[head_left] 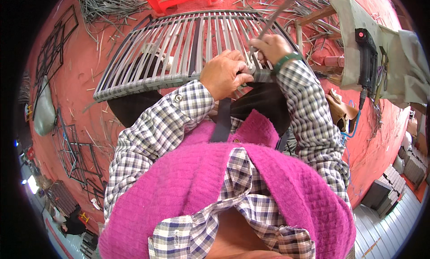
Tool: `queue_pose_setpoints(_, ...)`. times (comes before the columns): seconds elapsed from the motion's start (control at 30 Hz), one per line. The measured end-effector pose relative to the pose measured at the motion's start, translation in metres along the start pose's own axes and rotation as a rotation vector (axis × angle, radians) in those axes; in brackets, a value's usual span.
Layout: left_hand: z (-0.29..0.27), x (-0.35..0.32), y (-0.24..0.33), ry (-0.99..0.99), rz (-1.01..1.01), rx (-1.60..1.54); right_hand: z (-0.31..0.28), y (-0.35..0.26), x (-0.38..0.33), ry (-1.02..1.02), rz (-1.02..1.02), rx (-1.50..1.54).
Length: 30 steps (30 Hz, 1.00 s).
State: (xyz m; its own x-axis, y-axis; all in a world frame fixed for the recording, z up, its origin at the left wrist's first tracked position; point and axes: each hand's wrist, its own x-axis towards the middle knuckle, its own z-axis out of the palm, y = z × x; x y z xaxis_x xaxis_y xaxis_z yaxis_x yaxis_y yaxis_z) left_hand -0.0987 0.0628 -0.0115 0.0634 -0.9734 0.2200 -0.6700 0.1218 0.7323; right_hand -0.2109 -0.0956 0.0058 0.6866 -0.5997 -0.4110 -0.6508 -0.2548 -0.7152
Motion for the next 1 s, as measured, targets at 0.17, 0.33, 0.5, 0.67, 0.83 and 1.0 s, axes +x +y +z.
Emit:
queue_pose_setpoints(0.17,0.0,-0.001,0.001,0.0,-0.038,-0.004,0.024,0.015,0.04,-0.05,-0.094,-0.601)
queue_pose_setpoints(0.33,-0.002,0.003,0.002,-0.049,-0.078,-0.032,-0.001,-0.003,0.011,0.194,-0.282,-0.207)
queue_pose_setpoints(0.5,-0.002,0.005,0.007,0.033,-0.103,-0.032,-0.028,-0.003,-0.023,0.061,-0.017,0.651)
queue_pose_setpoints(0.67,0.002,0.002,0.015,0.047,-0.195,-0.015,-0.002,0.017,0.008,-0.063,0.124,0.503)
queue_pose_setpoints(0.83,0.007,-0.001,0.014,0.172,-0.089,0.013,0.027,-0.003,0.048,-0.231,0.059,-0.886)
queue_pose_setpoints(1.0,0.009,0.001,0.011,0.219,-0.051,0.124,0.023,0.004,0.051,-0.241,0.14,-0.59)
